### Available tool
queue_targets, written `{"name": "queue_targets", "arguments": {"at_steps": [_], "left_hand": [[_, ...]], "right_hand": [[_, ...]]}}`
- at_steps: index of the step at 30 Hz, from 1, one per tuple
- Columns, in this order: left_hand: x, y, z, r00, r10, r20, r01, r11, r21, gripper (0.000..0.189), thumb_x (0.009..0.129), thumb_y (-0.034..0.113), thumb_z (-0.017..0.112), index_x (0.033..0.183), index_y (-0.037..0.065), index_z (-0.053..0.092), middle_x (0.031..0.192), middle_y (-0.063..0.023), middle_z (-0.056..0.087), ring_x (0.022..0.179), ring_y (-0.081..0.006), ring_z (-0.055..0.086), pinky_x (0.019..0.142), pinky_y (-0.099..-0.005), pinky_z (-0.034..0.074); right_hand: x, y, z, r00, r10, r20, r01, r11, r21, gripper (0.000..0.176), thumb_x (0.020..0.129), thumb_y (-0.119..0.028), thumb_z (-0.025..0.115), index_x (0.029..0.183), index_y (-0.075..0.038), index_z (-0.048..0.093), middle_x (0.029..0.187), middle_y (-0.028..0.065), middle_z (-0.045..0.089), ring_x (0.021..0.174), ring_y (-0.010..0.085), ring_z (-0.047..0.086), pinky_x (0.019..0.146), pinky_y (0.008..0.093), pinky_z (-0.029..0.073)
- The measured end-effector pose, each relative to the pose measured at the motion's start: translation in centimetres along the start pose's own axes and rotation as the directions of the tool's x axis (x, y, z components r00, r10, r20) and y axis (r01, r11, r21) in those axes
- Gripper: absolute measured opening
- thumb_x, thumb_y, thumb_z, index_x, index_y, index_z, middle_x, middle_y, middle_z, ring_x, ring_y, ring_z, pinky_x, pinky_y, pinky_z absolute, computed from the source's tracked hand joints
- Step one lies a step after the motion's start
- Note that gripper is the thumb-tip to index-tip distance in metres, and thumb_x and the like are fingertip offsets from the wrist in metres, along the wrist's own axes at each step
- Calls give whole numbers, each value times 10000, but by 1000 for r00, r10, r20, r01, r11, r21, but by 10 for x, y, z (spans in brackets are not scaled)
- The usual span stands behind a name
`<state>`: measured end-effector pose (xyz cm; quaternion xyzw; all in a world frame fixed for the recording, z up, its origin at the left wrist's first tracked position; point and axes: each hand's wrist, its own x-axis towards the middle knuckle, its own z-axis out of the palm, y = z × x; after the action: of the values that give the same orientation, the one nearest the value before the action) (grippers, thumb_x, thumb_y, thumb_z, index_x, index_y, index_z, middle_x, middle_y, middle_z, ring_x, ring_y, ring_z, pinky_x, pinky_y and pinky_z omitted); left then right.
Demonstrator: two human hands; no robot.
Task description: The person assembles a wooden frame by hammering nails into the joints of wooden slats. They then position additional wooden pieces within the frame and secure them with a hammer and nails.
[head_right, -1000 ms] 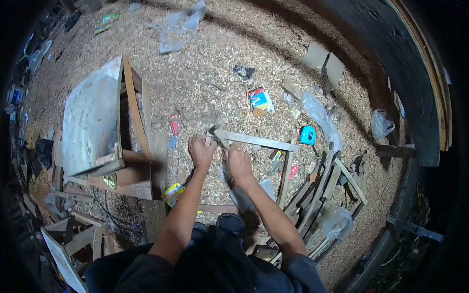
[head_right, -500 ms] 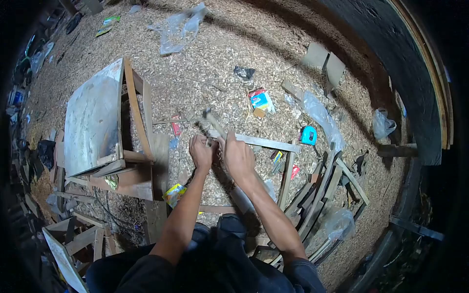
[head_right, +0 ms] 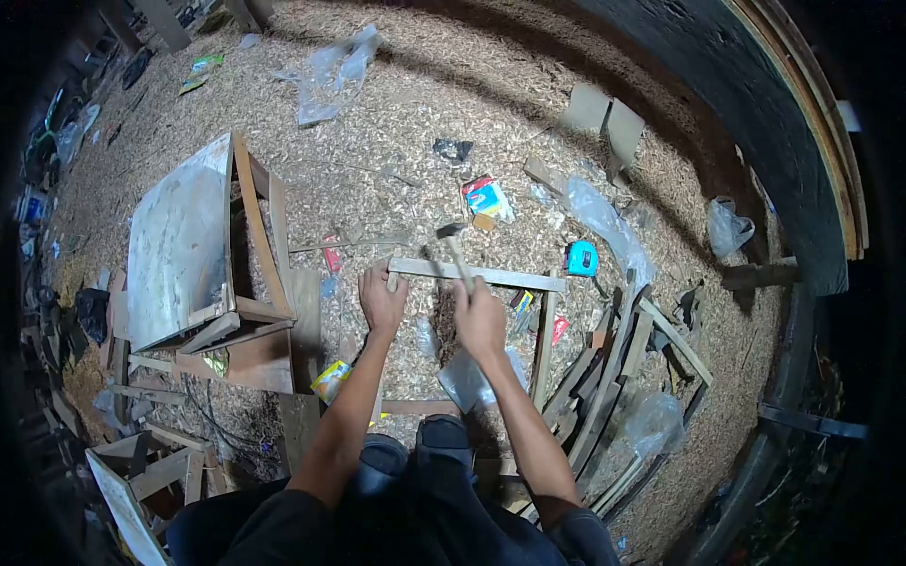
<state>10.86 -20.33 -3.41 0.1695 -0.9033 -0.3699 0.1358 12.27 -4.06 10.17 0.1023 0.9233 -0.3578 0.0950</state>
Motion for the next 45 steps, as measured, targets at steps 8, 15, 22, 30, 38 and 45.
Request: {"name": "queue_targets", "arguments": {"at_steps": [8, 15, 22, 30, 38, 45], "left_hand": [[9, 29, -14, 950, -157, 268, 306, 631, -713, 259, 962, 159, 551, 1165, 5, 503, 931, -88, 618, 724, -122, 576, 632, -260, 481], [31, 11, -8, 903, -193, 384, 389, 746, -540, 542, 1025, 473, 412, 967, -5, 659, 751, -47, 600, 640, -129, 535, 576, -298, 445], [24, -1, -19, 848, -149, 509, 479, 625, -616, 476, 1013, 507, 418, 856, 86, 577, 578, 32, 412, 452, -50, 361, 387, -237, 301], [27, -1, -35, 765, -278, 581, 613, 591, -525, 566, 944, 653, 421, 876, 99, 514, 603, 17, 418, 428, -88, 404, 358, -246, 297], [67, 23, -41, 796, -174, 580, 533, 655, -535, 603, 939, 661, 434, 948, 72, 561, 687, 12, 483, 476, -69, 439, 383, -223, 334], [66, 9, -47, 761, -171, 625, 526, 726, -442, 668, 923, 707, 393, 952, 67, 581, 591, 0, 523, 514, -96, 524, 426, -238, 401]], "right_hand": [[-10, 68, -54, 915, 34, -402, -6, 998, 70, 335, 956, -319, 555, 934, 11, 605, 730, 259, 639, 709, 453, 632, 638, 514, 469], [-22, 134, -94, 759, 262, -595, -319, 948, 10, 360, 910, -354, 608, 1010, -9, 620, 879, 271, 669, 839, 451, 647, 729, 502, 483], [-37, 211, -76, 751, 170, -637, -346, 924, -161, 482, 906, -296, 607, 1272, 5, 519, 1148, 290, 559, 1050, 453, 528, 908, 515, 413], [-72, 190, -22, 943, 50, -330, -99, 986, -133, 408, 893, -215, 591, 1218, -1, 470, 960, 304, 601, 908, 485, 590, 791, 544, 468], [-74, 162, -35, 948, 165, -272, -125, 979, 159, 469, 876, -170, 548, 1285, -1, 394, 793, 353, 616, 797, 529, 617, 721, 579, 477], [-76, 163, -31, 944, 213, -253, -152, 958, 242, 472, 864, -188, 559, 1294, -35, 439, 859, 338, 635, 851, 521, 621, 777, 545, 488]]}}
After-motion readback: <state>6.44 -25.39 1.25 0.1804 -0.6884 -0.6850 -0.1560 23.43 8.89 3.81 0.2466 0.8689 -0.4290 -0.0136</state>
